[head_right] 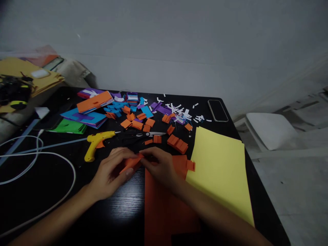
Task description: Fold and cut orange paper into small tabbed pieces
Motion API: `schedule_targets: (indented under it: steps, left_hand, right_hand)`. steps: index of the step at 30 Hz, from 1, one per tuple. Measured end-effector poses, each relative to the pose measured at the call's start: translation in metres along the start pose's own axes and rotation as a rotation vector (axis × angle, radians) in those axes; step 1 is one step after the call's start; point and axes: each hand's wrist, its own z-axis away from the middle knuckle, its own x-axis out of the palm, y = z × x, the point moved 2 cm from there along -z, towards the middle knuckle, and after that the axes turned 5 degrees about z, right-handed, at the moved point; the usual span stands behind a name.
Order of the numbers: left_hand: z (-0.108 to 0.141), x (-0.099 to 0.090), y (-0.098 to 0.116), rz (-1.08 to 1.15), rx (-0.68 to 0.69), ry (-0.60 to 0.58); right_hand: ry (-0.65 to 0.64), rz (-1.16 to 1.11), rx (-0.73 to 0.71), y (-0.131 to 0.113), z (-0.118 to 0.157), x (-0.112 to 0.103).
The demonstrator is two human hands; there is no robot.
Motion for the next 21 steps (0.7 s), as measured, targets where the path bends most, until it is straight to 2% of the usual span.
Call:
schedule_targets:
  steps: [13, 21]
  left_hand:
    - [-0.0006, 0.0021, -0.002, -0.039, -0.069, 0.026]
    - [0.0019, -0.0008, -0.0032, 0.055, -0.037, -0.033]
  right_hand:
    - [-0.022, -0.021, 0.11, 0.0013, -0.0009, 0.0001]
    - [-0.064, -0.146, 0.24, 0.0005, -0.0035, -0.0015]
